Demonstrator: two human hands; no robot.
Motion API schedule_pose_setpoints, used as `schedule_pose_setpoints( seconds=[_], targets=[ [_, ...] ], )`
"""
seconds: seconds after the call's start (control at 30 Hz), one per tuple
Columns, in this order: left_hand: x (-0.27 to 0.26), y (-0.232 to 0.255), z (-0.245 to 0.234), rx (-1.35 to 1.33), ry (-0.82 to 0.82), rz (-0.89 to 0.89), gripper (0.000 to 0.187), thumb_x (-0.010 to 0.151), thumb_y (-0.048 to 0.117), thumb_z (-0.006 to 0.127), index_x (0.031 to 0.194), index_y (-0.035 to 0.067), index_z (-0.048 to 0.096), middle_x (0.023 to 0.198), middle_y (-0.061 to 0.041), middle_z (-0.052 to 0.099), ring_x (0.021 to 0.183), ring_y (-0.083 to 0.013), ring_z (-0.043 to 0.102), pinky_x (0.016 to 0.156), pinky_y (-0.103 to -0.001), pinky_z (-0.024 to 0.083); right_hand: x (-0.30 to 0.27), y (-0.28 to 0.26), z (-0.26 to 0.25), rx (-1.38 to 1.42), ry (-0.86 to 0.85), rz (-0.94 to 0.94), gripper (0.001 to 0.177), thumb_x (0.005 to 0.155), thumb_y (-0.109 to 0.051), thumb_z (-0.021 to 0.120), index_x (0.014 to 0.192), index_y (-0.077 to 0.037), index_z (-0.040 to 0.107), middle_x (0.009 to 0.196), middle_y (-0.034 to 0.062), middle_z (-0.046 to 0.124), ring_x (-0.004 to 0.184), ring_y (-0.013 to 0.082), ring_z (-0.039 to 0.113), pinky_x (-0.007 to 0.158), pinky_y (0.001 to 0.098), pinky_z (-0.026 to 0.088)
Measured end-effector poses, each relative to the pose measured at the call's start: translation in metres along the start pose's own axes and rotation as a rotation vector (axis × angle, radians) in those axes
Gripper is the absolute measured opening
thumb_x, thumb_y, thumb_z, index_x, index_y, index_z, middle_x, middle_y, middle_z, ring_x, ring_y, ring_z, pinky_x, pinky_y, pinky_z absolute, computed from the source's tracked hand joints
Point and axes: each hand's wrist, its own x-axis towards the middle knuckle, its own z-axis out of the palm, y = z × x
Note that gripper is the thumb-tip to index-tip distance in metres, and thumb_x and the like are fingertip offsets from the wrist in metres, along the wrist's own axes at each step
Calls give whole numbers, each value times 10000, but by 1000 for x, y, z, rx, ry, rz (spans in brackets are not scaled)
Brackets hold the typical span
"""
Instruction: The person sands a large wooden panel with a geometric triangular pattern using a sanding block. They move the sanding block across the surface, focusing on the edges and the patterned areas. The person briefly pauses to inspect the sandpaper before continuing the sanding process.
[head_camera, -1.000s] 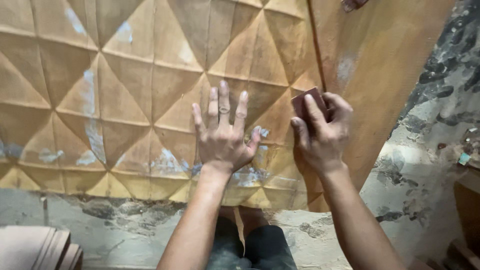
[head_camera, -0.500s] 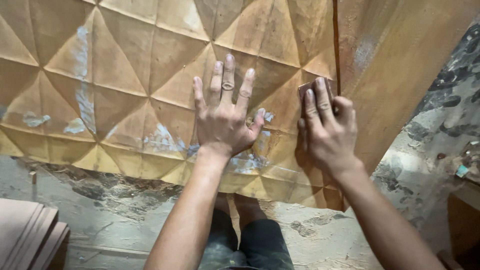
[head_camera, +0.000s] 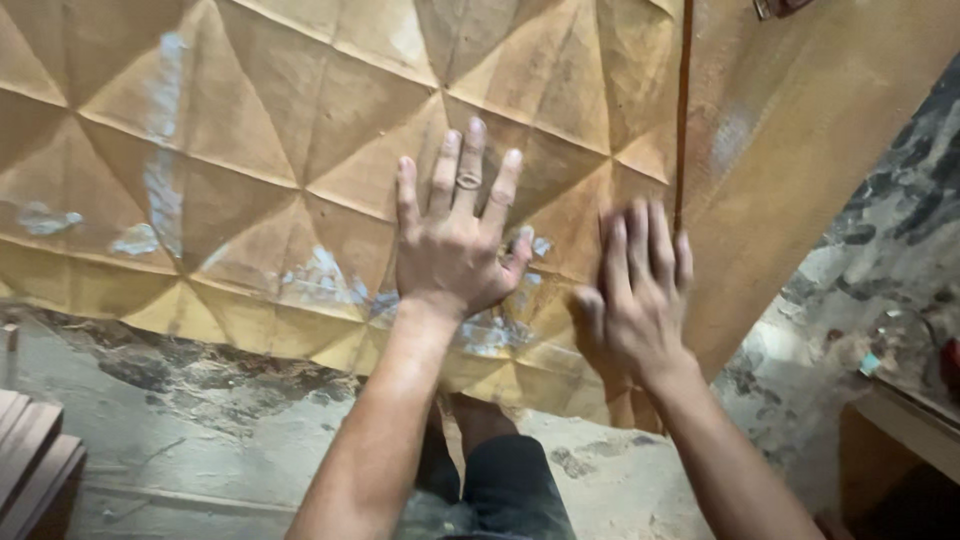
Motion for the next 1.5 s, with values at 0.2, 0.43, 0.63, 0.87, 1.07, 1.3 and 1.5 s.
schedule_pose_setpoints(
  seconds=[0.2, 0.43, 0.63, 0.87, 1.07, 1.3, 1.5],
  targets=[
    [-1, 0, -5, 36, -3, 8, 737, 885, 465, 685, 1554, 197, 528, 1673, -180, 329, 1535, -345, 362, 1251, -651, 190, -5, -12, -12, 156, -60, 0, 718, 1097, -414, 405, 1525, 162, 386, 1622, 377, 315, 1542, 541, 262, 1282, 594, 128],
    [-1, 6, -3, 18, -1, 27, 715, 903, 460, 677, 1545, 183, 524, 1663, -191, 349, 1529, -354, 365, 1246, -658, 190, 17, -19, 5, 101, -138, 186, 841, 1033, -518, 427, 1561, 130, 329, 1648, 352, 219, 1551, 506, 169, 1244, 608, 73],
    [1, 5, -5, 36, 4, 29, 694, 926, 465, 661, 1540, 168, 530, 1648, -211, 364, 1519, -368, 371, 1235, -663, 193, -5, -49, -10, 110, -147, 220, 807, 1019, -490, 436, 1577, 77, 300, 1667, 320, 192, 1577, 472, 130, 1258, 603, 34],
    [-3, 6, -5, 28, -36, 19, 695, 911, 450, 666, 1529, 163, 532, 1648, -216, 377, 1511, -379, 384, 1237, -662, 195, 3, -50, -4, 185, -148, 342, 806, 1040, -452, 441, 1596, 103, 264, 1692, 327, 175, 1600, 468, 111, 1281, 589, 30],
    [3, 9, -4, 22, -8, 35, 684, 890, 429, 674, 1507, 160, 552, 1636, -215, 373, 1501, -376, 390, 1230, -668, 201, 4, -32, 3, 137, -166, 288, 827, 1032, -521, 400, 1589, 79, 284, 1669, 335, 194, 1586, 455, 114, 1258, 601, 36],
    [4, 8, -6, 51, -8, 25, 685, 862, 384, 694, 1488, 140, 562, 1636, -213, 389, 1496, -375, 409, 1237, -658, 214, -15, -4, -22, 52, -285, 90, 860, 978, -582, 393, 1565, 43, 321, 1651, 277, 253, 1571, 408, 161, 1238, 617, 61],
    [0, 8, -8, 48, -5, 24, 686, 863, 368, 689, 1489, 119, 559, 1631, -218, 407, 1493, -380, 419, 1236, -655, 211, 3, 9, -14, 75, -248, 71, 851, 1033, -577, 377, 1587, 67, 319, 1675, 291, 230, 1580, 419, 140, 1253, 601, 77]
  ],
)
